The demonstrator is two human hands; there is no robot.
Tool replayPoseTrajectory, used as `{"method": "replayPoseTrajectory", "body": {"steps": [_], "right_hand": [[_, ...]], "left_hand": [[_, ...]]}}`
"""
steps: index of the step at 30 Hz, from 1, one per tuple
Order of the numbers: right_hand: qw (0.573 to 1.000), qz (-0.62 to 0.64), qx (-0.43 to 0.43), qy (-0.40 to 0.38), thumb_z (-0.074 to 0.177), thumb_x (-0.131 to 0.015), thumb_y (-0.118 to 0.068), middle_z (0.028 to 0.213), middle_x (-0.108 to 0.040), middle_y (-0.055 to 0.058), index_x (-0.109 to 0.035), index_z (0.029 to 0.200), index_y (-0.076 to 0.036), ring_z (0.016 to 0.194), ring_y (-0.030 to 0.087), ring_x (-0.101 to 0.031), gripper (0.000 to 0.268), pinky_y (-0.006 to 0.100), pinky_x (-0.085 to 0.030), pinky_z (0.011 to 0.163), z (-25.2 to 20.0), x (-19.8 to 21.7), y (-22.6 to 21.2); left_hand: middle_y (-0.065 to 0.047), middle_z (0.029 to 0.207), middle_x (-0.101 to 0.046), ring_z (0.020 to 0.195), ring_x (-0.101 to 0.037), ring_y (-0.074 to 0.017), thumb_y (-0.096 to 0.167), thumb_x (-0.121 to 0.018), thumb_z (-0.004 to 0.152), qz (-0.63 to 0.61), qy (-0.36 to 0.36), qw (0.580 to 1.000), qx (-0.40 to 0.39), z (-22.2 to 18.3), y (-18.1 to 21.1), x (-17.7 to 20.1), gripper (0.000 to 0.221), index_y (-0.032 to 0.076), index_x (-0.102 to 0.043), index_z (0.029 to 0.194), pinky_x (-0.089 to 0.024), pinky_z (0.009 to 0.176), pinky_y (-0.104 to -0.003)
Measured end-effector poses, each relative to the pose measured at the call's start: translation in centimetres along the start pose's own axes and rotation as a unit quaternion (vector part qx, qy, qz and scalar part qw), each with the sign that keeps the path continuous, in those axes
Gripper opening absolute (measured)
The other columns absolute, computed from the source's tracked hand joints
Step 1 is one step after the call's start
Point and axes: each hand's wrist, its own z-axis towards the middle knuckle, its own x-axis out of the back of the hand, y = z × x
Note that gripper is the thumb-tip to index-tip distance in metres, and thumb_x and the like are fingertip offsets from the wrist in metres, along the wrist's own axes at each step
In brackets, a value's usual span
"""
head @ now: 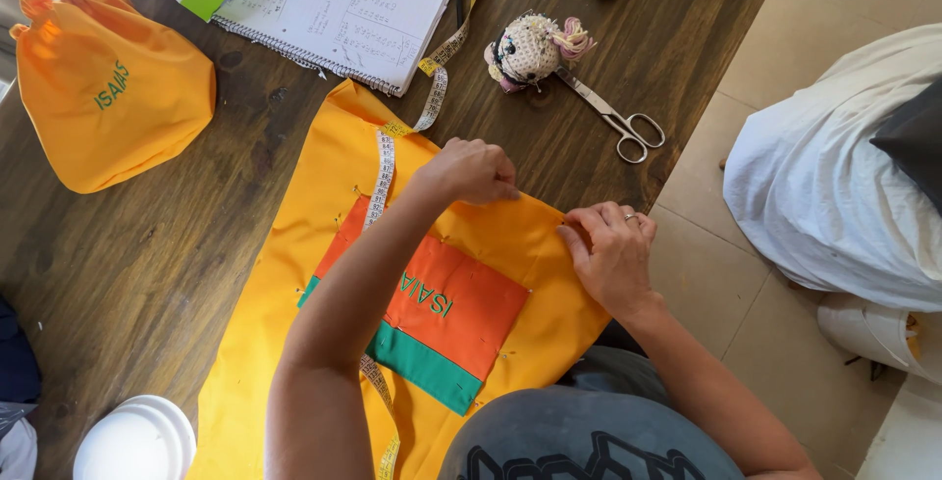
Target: Measuring and pinning a pocket onto a garment to prepare it for sewing.
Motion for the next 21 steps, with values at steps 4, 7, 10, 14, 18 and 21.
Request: {"method": "replayPoseTrajectory", "body": {"steps": [4,7,10,14,18,21], "right_hand": [[1.0,-0.015,-0.022,-0.005,0.094,-0.072,-0.041,0.091,-0.059,-0.005,-0.07,0.096,-0.029,0.097,0.019,-0.063,0.012,0.041,-0.038,0.102,0.2,-1.0,0.8],[0.998,-0.032,-0.035,-0.03,0.094,-0.072,-0.041,0.088,-0.06,-0.004,-0.068,0.094,-0.028,0.094,0.021,-0.065,0.014,0.042,-0.04,0.098,0.8,-1.4,1.4],[0.996,-0.02,-0.048,-0.068,0.091,-0.073,-0.04,0.086,-0.061,-0.004,-0.068,0.091,-0.027,0.093,0.022,-0.066,0.014,0.043,-0.042,0.094,1.4,-1.7,2.2],[0.994,-0.028,-0.014,-0.102,0.088,-0.076,-0.03,0.082,-0.064,-0.002,-0.068,0.091,-0.025,0.088,0.026,-0.068,0.01,0.045,-0.048,0.086,2.5,-1.5,2.7],[0.995,-0.025,0.038,-0.088,0.086,-0.076,-0.026,0.084,-0.064,0.0,-0.067,0.096,-0.023,0.088,0.027,-0.069,0.013,0.044,-0.05,0.082,2.3,-2.3,3.7],[0.997,-0.018,0.044,-0.062,0.085,-0.078,-0.027,0.084,-0.063,-0.001,-0.067,0.098,-0.024,0.086,0.026,-0.067,0.017,0.043,-0.049,0.081,1.8,-1.7,3.0]], "left_hand": [[0.007,0.091,-0.076,0.096,-0.073,-0.0258,0.06,-0.066,0.083,0.019,0.019,1.0,0.016,0.1,0.6,-0.6,0.025,0.038,-0.077,0.088,-0.051,0.088,-0.039],[0.004,0.09,-0.074,0.096,-0.073,-0.0276,0.062,-0.069,0.081,0.021,0.039,0.999,0.02,-0.1,0.9,-1.8,0.032,0.032,-0.075,0.087,-0.048,0.087,-0.042],[0.004,0.093,-0.074,0.098,-0.071,-0.0302,0.058,-0.073,0.079,0.065,0.075,0.995,0.019,-1.1,2.0,-2.3,0.028,0.032,-0.069,0.09,-0.045,0.086,-0.047],[0.0,0.095,-0.072,0.101,-0.069,-0.0296,0.064,-0.074,0.076,-0.028,0.158,0.987,-0.01,-2.0,3.6,-3.7,0.036,0.032,-0.07,0.094,-0.047,0.091,-0.046],[0.003,0.09,-0.068,0.098,-0.066,-0.0234,0.049,-0.08,0.078,-0.099,0.23,0.968,-0.01,-2.3,3.6,-5.4,0.021,0.034,-0.07,0.087,-0.046,0.089,-0.04],[0.001,0.094,-0.068,0.1,-0.063,-0.0236,0.049,-0.079,0.078,-0.083,0.236,0.968,-0.004,-2.4,3.9,-5.9,0.02,0.035,-0.072,0.089,-0.044,0.091,-0.042]]}}
